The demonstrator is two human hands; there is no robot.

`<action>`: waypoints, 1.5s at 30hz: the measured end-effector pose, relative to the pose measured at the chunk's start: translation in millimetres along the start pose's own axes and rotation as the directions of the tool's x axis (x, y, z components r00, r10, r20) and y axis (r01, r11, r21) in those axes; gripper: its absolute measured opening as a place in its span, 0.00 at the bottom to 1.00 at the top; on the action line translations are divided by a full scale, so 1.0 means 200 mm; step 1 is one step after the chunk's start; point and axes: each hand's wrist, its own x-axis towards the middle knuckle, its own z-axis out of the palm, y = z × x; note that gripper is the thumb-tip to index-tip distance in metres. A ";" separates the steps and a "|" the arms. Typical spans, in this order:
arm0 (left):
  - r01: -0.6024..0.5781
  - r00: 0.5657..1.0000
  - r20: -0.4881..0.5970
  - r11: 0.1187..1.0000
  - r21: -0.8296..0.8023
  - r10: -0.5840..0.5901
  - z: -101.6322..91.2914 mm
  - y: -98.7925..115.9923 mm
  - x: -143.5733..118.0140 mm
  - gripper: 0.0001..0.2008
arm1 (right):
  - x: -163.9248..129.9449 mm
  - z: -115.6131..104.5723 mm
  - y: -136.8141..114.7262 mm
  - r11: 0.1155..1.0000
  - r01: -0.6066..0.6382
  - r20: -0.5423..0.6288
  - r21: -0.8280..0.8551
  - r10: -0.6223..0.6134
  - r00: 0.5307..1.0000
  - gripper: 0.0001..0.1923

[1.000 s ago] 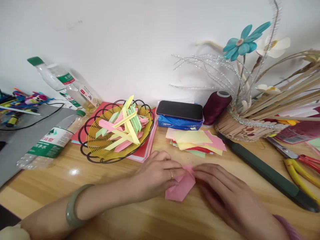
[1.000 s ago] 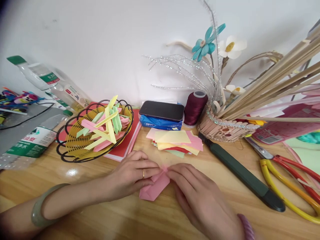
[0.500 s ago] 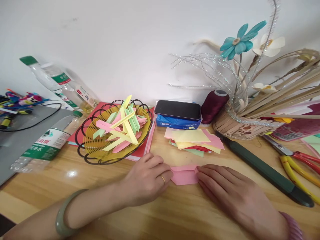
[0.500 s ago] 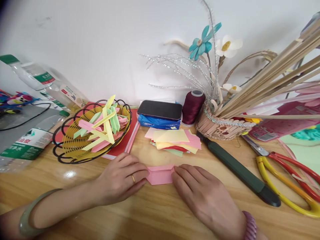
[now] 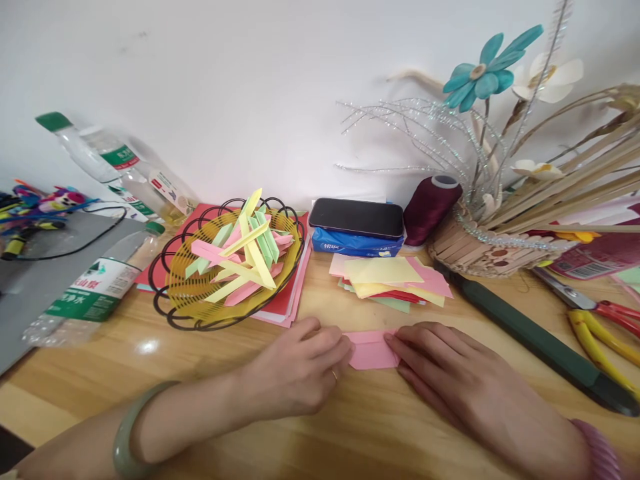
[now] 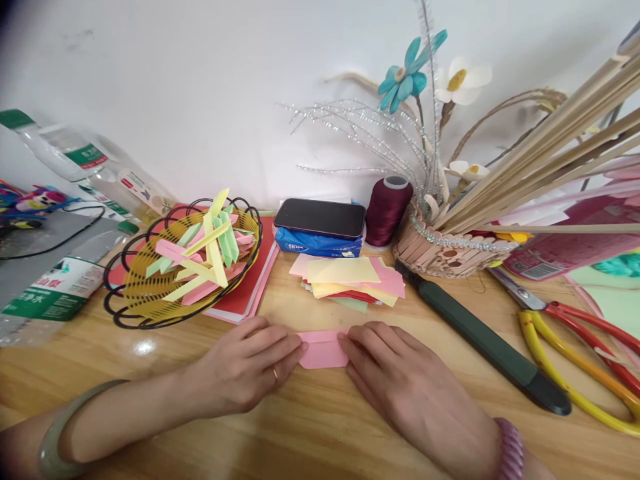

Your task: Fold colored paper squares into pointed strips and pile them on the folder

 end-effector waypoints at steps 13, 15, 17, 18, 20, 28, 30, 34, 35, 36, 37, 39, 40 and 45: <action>0.263 0.942 -0.158 0.944 -0.197 -0.295 0.02 0.03 0.03 0.05 | -0.06 0.03 0.02 0.996 0.091 -0.092 -0.023 -0.093 0.991 0.18; 0.305 0.929 -0.131 0.917 -0.259 -0.346 0.02 0.03 0.03 0.05 | -0.05 0.03 0.02 0.998 0.066 -0.081 0.012 -0.065 0.995 0.15; 0.350 0.910 -0.102 0.876 -0.332 -0.402 0.01 0.02 0.03 0.05 | -0.03 0.02 0.02 0.999 0.031 -0.072 0.044 -0.028 0.997 0.12; 0.370 0.900 -0.086 0.853 -0.366 -0.427 0.01 0.02 0.03 0.05 | -0.02 0.02 0.02 0.998 0.013 -0.072 0.059 -0.009 0.997 0.10; 0.400 0.884 -0.058 0.816 -0.417 -0.463 0.01 0.02 0.04 0.05 | 0.00 0.01 0.02 0.995 -0.026 -0.074 0.100 0.034 0.997 0.08; 0.489 0.830 -0.002 0.729 -0.479 -0.558 0.01 0.03 0.04 0.04 | 0.01 0.04 0.01 0.909 -0.220 -0.001 0.355 0.235 0.972 0.06; 0.516 0.814 0.032 0.698 -0.496 -0.579 0.01 0.03 0.05 0.03 | 0.01 0.05 0.01 0.876 -0.261 0.011 0.406 0.281 0.960 0.05; 0.568 0.783 0.118 0.626 -0.534 -0.610 0.01 0.03 0.06 0.03 | 0.02 0.05 0.00 0.831 -0.309 0.035 0.463 0.331 0.943 0.03; 0.579 0.776 0.135 0.609 -0.543 -0.617 0.00 0.03 0.06 0.03 | 0.02 0.04 0.00 0.826 -0.316 0.042 0.467 0.337 0.941 0.02; 0.586 0.769 0.149 0.593 -0.552 -0.621 0.00 0.03 0.06 0.03 | 0.02 0.04 0.00 0.823 -0.320 0.048 0.469 0.338 0.940 0.02; 0.590 0.765 0.159 0.580 -0.561 -0.625 0.00 0.03 0.06 0.03 | 0.01 0.04 0.00 0.822 -0.322 0.052 0.470 0.338 0.940 0.02; 0.595 0.760 0.170 0.567 -0.570 -0.627 0.00 0.03 0.05 0.03 | 0.01 0.04 0.00 0.820 -0.322 0.057 0.473 0.336 0.940 0.03; 0.596 0.760 0.175 0.565 -0.571 -0.626 0.00 0.03 0.05 0.03 | 0.01 0.05 -0.01 0.819 -0.323 0.059 0.474 0.337 0.940 0.03; 0.627 0.755 0.231 0.573 -0.528 -0.614 -0.01 0.02 0.06 0.04 | 0.02 0.04 -0.02 0.812 -0.367 0.060 0.454 0.384 0.922 0.04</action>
